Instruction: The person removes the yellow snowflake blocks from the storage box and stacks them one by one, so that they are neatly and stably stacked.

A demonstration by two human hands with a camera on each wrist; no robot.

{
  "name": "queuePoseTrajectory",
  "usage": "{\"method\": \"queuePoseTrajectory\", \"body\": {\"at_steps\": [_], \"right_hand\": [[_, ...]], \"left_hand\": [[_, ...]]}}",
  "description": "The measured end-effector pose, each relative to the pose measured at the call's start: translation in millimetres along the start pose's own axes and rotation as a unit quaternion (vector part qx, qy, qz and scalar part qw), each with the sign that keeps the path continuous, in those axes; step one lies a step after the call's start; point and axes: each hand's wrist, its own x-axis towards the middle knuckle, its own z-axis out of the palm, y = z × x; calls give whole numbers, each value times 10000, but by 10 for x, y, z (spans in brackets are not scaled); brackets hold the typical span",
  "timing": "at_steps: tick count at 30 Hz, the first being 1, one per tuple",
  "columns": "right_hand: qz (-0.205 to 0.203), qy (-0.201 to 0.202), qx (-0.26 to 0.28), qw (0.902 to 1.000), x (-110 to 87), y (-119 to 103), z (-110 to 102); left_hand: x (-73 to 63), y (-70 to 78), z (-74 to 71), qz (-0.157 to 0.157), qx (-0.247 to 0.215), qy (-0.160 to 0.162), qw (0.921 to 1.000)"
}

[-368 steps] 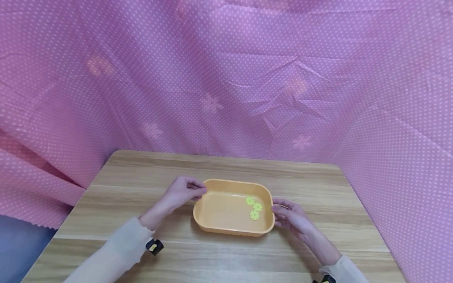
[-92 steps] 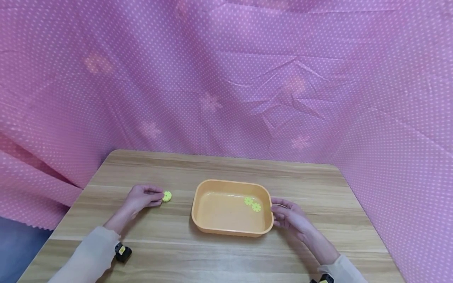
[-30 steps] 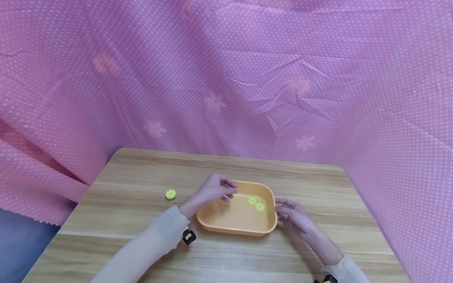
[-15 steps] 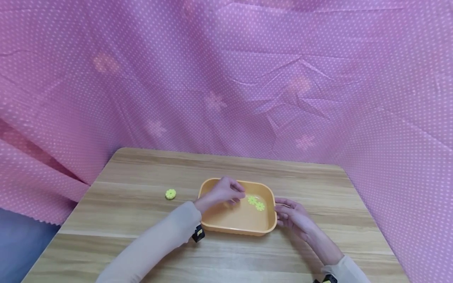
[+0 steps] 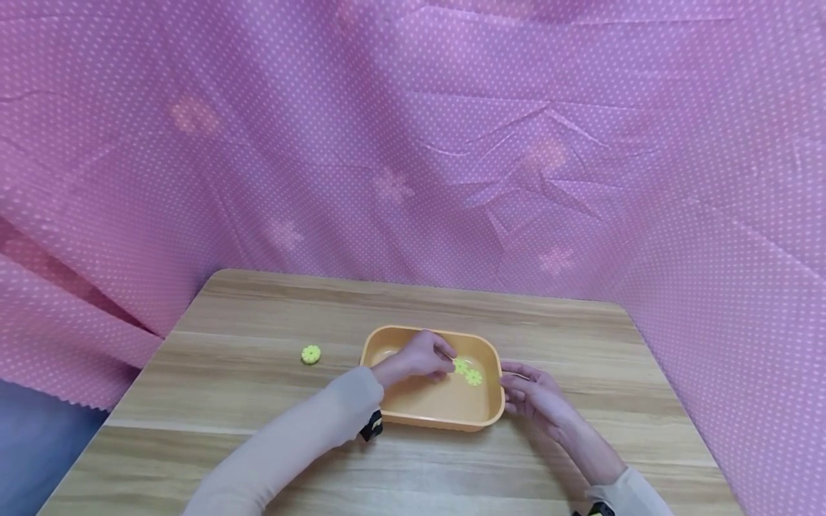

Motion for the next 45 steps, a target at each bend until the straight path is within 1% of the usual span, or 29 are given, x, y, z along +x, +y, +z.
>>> {"method": "queuePoseTrajectory", "body": {"at_steps": [6, 9, 14, 17, 20, 26, 31, 39, 45], "right_hand": [[18, 35, 32, 10000, 3, 11, 8], [22, 49, 46, 10000, 5, 13, 6], [12, 23, 49, 10000, -3, 11, -1], [4, 12, 32, 10000, -5, 11, -4], [23, 0, 38, 10000, -4, 9, -7], [46, -30, 76, 10000, 2, 13, -21], [38, -64, 85, 9999, 9, 11, -28], [44, -59, 33, 10000, 12, 0, -30], [28, -26, 36, 10000, 13, -3, -48]], "left_hand": [[26, -3, 28, -78, 23, 85, 9999], [36, -6, 38, -66, 104, 112, 9999], [43, 7, 51, -71, 307, -68, 9995], [45, 18, 66, -80, 360, -208, 9991], [50, 26, 90, -116, 375, -258, 9989], [57, 53, 153, -224, 592, -235, 9977], [44, 92, 180, -313, 676, -211, 9970], [42, 79, 175, -284, 725, -270, 9966], [59, 98, 162, -322, 1026, -265, 9938]]}}
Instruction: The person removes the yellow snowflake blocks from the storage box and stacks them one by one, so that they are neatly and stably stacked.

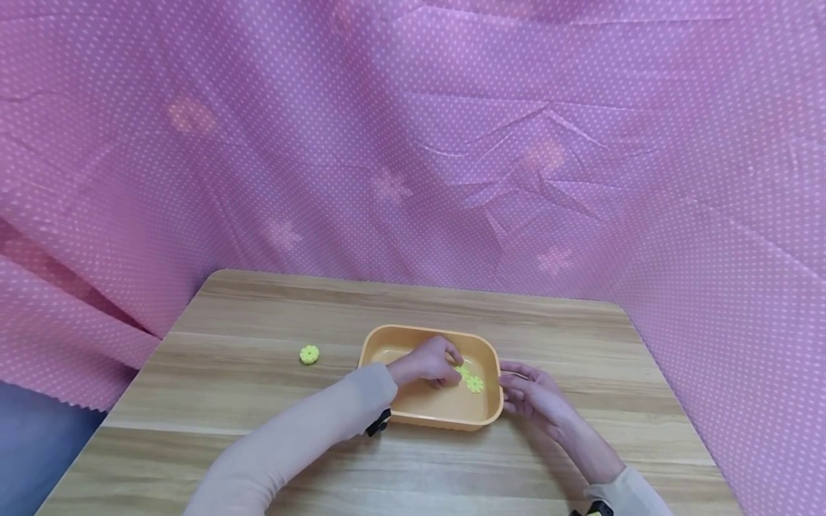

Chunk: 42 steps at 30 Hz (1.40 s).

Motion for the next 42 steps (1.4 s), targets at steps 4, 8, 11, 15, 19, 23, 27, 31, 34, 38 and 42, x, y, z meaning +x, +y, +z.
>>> {"method": "queuePoseTrajectory", "body": {"at_steps": [4, 8, 11, 15, 19, 23, 27, 31, 34, 38, 42], "right_hand": [[3, 9, 0, 10000, 2, 7, -3], [-8, 5, -38, 10000, 14, 15, 2], [-11, 32, -41, 10000, 14, 12, 8], [-13, 39, -27, 10000, -3, 9, 11], [-44, -12, -40, 10000, -22, 4, 13], [-25, -8, -86, 10000, -36, 14, 18], [10, 39, -137, 9999, -44, 27, 30], [5, 47, -149, 9999, -37, 23, 33], [-14, 16, -142, 9999, -37, 22, 23], [-52, -34, -117, 9999, -43, 18, 10], [-65, -25, -102, 9999, -39, 19, 5]], "left_hand": [[5, 14, 3, -16, 138, 28, 9999], [4, 16, 15, -21, 218, 51, 9997], [-3, 12, 30, 7, 227, 46, 9997], [-31, 6, 53, 105, 296, 87, 9995], [-62, 2, 76, 209, 531, 137, 9983], [-97, 2, 97, 252, 744, 120, 9968], [-130, 16, 108, 302, 971, 146, 9947], [-134, 22, 108, 338, 1177, 181, 9923], [-125, 15, 106, 367, 1324, 192, 9903], [-116, 0, 96, 428, 1423, 173, 9887], [-118, -10, 81, 461, 1417, 151, 9887]]}}
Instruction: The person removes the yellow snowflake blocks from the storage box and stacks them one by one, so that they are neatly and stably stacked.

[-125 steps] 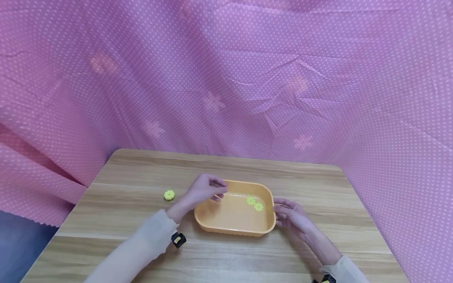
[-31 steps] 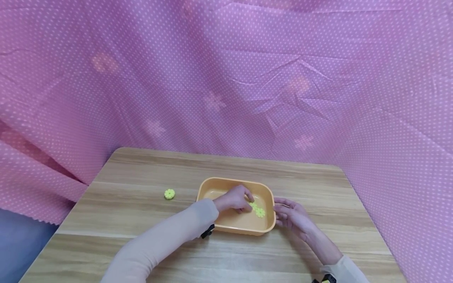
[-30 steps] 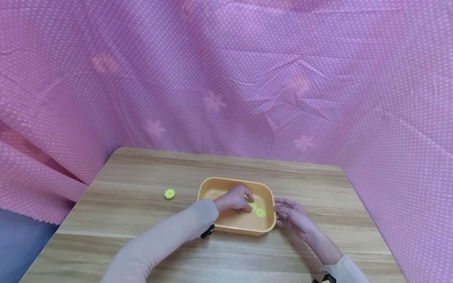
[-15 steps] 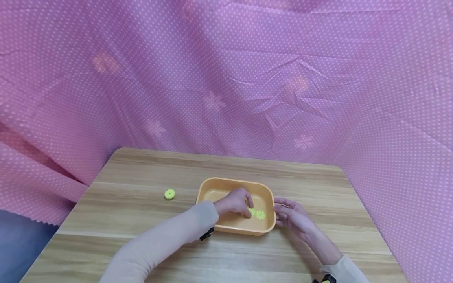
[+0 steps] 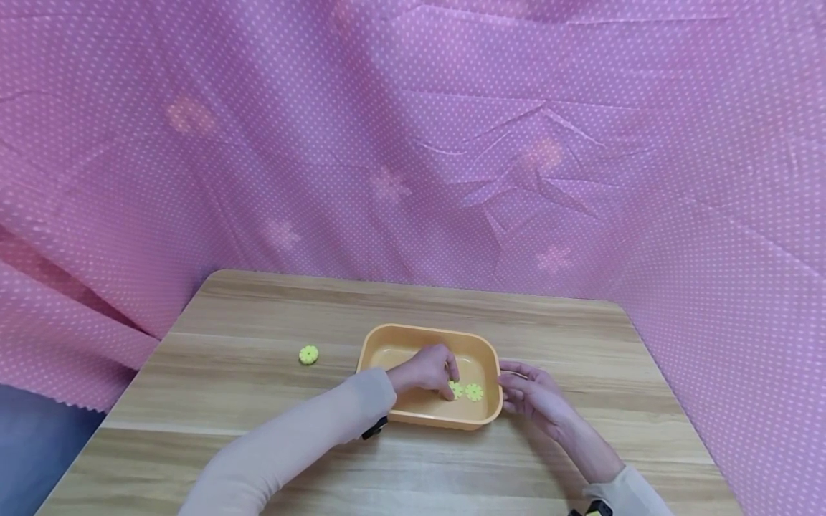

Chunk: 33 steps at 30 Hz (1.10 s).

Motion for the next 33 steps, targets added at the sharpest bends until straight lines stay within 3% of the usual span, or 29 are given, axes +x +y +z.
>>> {"method": "queuePoseTrajectory", "body": {"at_steps": [13, 21, 33], "right_hand": [[48, -4, 63, 10000, 8, 0, 4], [77, 64, 3, 9999, 19, -4, 22], [40, 4, 34, 10000, 7, 5, -10]], "left_hand": [[-38, -51, -51, 76, -450, -6, 9990], [-82, -115, -95, -111, -1441, -249, 9892], [-176, -205, -272, -220, -1975, -270, 9797]]}}
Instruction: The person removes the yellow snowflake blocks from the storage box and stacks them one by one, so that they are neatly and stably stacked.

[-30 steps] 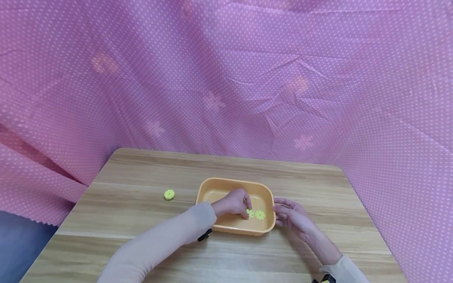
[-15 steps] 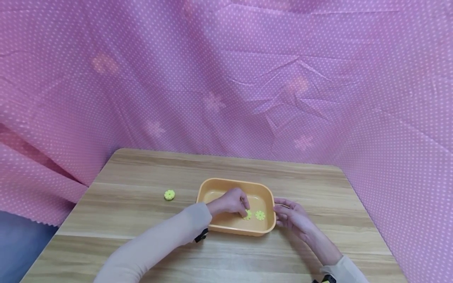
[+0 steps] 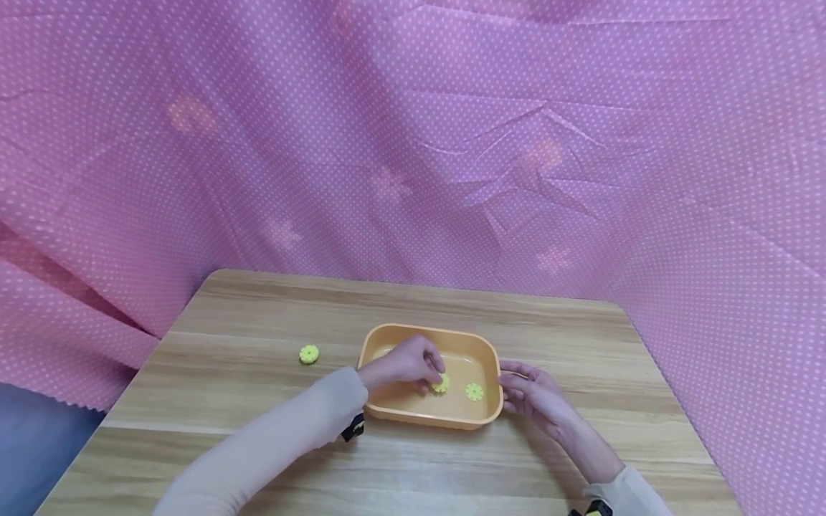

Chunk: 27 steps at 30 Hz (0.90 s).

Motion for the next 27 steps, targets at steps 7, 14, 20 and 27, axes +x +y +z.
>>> {"method": "queuePoseTrajectory", "body": {"at_steps": [7, 14, 20, 27], "right_hand": [[13, 5, 41, 10000, -5, -6, 12], [50, 51, 4, 10000, 14, -10, 27], [78, 96, -2, 9999, 18, -11, 29], [24, 64, 4, 10000, -4, -14, 18]], "left_hand": [[-89, -16, -141, 108, -293, 134, 9994], [-203, -66, -331, 271, -544, 353, 9975], [-309, -117, -489, 408, -634, 463, 9961], [-450, -150, -646, 340, -729, 724, 9941]]}}
